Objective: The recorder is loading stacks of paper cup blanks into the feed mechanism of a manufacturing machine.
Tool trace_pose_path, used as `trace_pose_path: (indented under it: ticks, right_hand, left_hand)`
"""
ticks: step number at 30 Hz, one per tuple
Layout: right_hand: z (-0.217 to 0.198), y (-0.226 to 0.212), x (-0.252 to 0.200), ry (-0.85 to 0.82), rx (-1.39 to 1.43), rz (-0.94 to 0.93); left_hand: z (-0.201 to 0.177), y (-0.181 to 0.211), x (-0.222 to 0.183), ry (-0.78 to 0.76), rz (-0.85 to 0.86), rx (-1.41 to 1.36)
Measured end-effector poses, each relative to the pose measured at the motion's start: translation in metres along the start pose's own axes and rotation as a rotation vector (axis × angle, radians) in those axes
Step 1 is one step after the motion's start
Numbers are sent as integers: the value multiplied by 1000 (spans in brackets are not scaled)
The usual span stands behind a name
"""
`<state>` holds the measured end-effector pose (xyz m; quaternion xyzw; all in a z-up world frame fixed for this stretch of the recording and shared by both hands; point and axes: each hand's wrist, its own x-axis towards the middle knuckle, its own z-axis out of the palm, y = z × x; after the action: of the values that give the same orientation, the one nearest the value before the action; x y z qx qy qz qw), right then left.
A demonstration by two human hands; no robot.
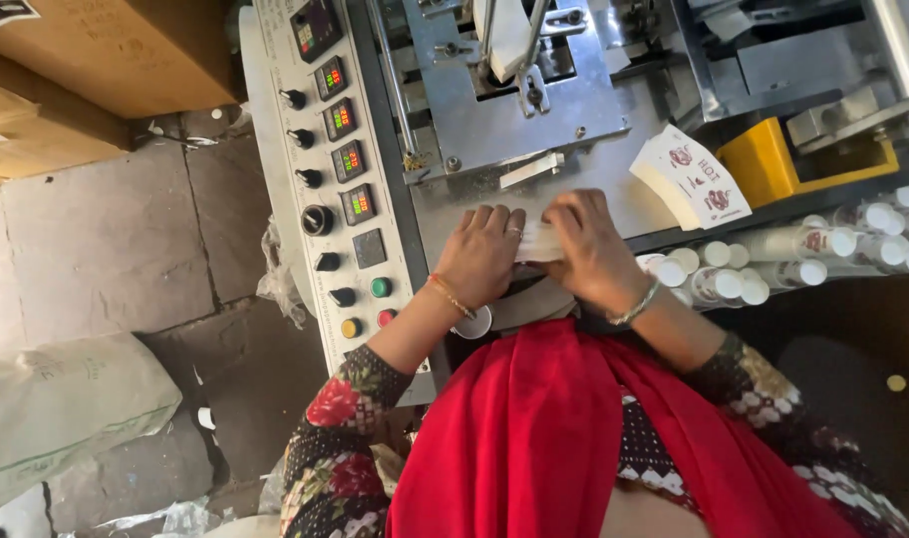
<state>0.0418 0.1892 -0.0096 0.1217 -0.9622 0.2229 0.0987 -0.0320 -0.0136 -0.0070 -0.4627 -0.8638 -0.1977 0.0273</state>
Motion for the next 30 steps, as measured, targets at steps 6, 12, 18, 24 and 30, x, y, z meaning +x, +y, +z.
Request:
trace_pose_path:
  ticks: [6,12,18,24,30]
  right_hand:
    - [69,66,-20,-211,39,-94]
    - [-15,5,17,14,30,-107]
    - [-30,-28,25,78,-30,-290]
    - [34,5,-4,-52,25,-227]
    - [7,14,15,-30,92,115]
  left_hand:
    - [59,-20,-12,-49,-6,111]
    - [79,-42,-16,360,56,-582]
    - [44,-35,-14,200,-26,-274]
    - [47,-23,-15,-83,12,197]
    - [-8,-47,32,-203,76,250]
